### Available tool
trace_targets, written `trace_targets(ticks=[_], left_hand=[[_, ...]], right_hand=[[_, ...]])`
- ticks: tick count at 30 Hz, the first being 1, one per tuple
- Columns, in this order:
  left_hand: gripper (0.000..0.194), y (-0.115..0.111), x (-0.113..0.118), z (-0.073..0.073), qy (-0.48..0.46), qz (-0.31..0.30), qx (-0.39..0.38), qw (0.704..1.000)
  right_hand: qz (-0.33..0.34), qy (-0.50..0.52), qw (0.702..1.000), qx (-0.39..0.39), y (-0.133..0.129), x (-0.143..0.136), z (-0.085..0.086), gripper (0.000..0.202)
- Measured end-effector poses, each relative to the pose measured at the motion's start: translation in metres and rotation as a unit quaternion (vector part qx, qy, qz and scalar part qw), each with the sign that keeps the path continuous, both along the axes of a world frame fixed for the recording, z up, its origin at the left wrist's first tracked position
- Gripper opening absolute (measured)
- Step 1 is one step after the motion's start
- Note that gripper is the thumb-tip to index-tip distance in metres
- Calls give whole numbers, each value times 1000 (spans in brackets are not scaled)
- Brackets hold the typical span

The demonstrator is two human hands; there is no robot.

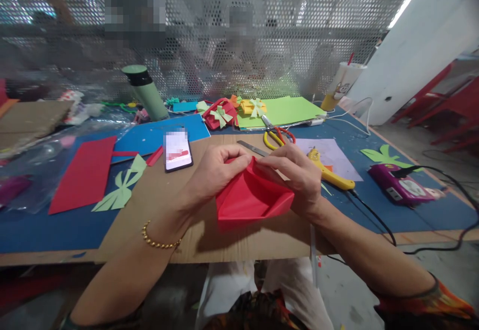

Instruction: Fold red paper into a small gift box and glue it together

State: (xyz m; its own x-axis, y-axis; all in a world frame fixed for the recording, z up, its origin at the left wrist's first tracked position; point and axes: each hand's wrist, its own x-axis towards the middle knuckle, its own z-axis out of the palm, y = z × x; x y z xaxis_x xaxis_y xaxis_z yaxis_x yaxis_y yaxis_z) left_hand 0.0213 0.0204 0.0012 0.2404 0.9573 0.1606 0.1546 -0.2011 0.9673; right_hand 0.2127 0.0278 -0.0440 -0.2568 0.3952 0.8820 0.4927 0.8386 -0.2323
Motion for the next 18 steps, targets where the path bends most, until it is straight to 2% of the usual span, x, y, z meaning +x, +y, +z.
trace_targets(ticks=[5, 14, 18], left_hand=[[23, 0, 0, 0, 8, 1, 1, 1000], [22, -1, 1, 1, 10, 2, 18, 1000], [22, -1, 1, 1, 17, 2, 19, 1000]], right_hand=[[-24, -50, 998, 28, -3, 5, 1, 24], [-34, -76, 993, 83, -1, 5, 5, 23], [-38, -80, 993, 83, 0, 4, 5, 25]])
